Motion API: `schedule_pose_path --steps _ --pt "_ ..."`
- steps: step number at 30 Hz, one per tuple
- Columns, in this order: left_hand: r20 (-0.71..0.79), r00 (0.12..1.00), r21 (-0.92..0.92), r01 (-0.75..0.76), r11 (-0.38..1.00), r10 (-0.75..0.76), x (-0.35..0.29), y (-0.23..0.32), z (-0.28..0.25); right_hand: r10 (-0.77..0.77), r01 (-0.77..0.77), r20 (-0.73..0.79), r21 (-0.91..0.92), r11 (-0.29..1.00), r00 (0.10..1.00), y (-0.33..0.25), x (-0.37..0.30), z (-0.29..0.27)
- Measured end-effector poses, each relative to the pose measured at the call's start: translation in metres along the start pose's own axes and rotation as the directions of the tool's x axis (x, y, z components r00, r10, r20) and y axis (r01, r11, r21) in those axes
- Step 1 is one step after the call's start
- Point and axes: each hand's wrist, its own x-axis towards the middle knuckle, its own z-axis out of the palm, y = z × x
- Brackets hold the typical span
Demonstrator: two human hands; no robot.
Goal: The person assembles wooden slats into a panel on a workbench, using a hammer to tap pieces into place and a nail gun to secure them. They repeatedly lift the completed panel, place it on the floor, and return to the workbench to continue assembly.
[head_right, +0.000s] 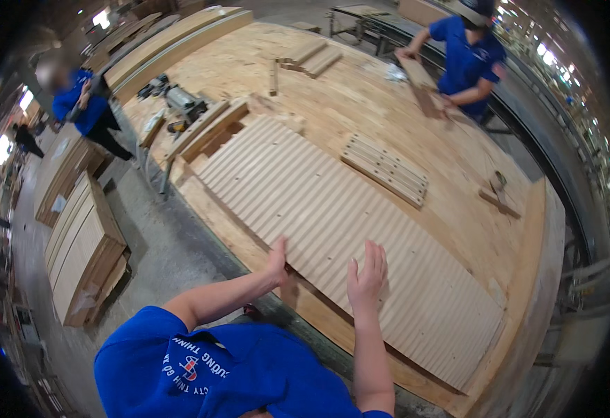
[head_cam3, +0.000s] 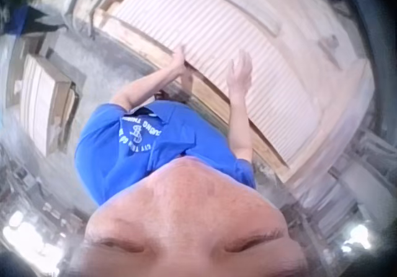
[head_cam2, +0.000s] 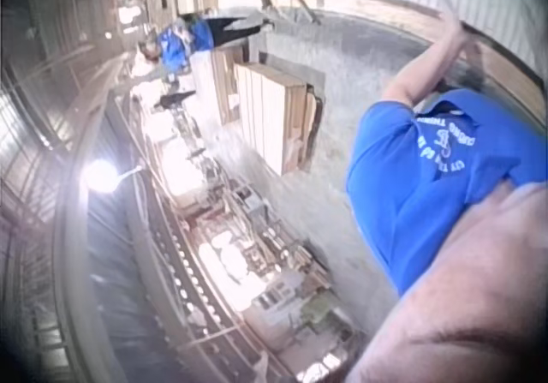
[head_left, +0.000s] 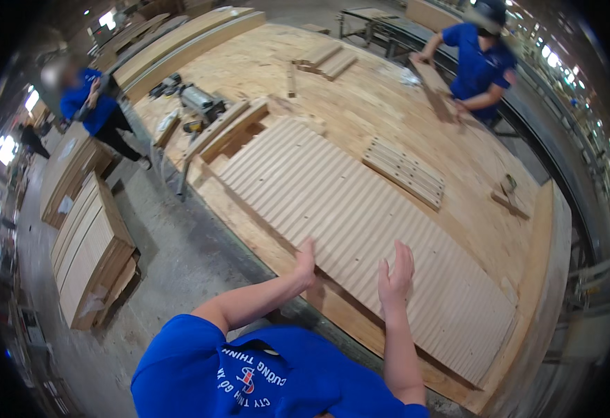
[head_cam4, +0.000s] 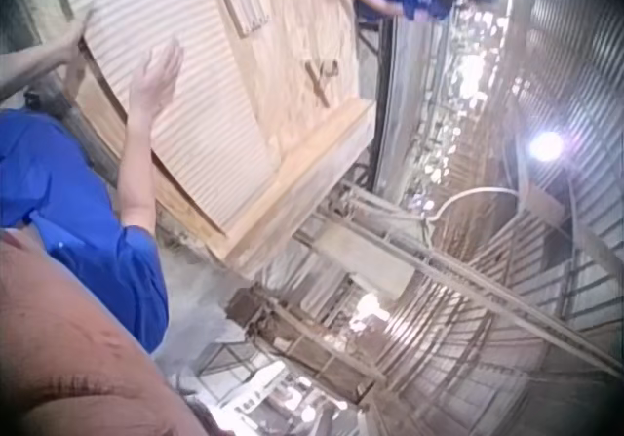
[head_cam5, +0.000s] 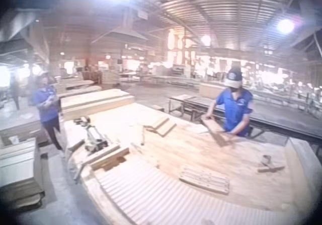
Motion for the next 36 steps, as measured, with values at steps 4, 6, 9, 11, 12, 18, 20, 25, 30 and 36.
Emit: schedule_pose_path --steps 4,6,9,11,12,18,20,25,30,36 --pt "0.343 0.869 0.337 0.241 0.910 -0.357 -0.063 0.059 -0.091 0.029 -0.012 0.092 -0.176 0.984 0.995 -0.066 0.021 0.071" --pt "0.349 0.937 0.470 -0.166 0.867 -0.010 -0.060 0.131 -0.132 0.027 -0.009 0.059 -0.289 0.957 0.998 -0.089 0.055 0.106" --pt "0.113 0.850 0.380 -0.516 0.768 0.515 -0.034 0.215 -0.198 0.093 -0.060 0.053 -0.439 0.896 0.994 -0.089 0.064 0.133" --pt "-0.090 0.785 0.188 -0.591 0.785 0.613 -0.015 0.271 -0.225 0.096 -0.067 0.052 -0.409 0.910 0.994 -0.088 0.063 0.136" --pt "-0.167 0.784 0.144 -0.581 0.801 0.598 -0.003 0.288 -0.234 0.092 -0.063 0.050 -0.417 0.907 0.995 -0.086 0.062 0.135" --pt "0.120 0.893 -0.436 -0.345 0.831 0.434 0.050 0.372 -0.244 0.039 -0.039 -0.007 -0.387 0.921 0.999 -0.082 0.062 0.134" --pt "0.285 0.878 -0.547 -0.180 0.818 0.384 0.059 0.387 -0.247 0.038 -0.047 -0.030 -0.388 0.921 0.999 -0.083 0.059 0.136" --pt "0.277 0.865 -0.390 -0.296 0.872 0.418 0.071 0.426 -0.262 -0.015 -0.001 -0.043 -0.354 0.935 0.999 -0.090 0.066 0.141" --pt "0.162 0.881 -0.207 -0.409 0.889 0.444 0.057 0.409 -0.233 0.027 -0.055 -0.081 -0.367 0.928 0.996 -0.085 0.058 0.136" --pt "0.070 0.899 -0.198 -0.413 0.889 0.433 0.047 0.413 -0.244 0.021 -0.048 -0.084 -0.331 0.942 0.996 -0.087 0.062 0.138"
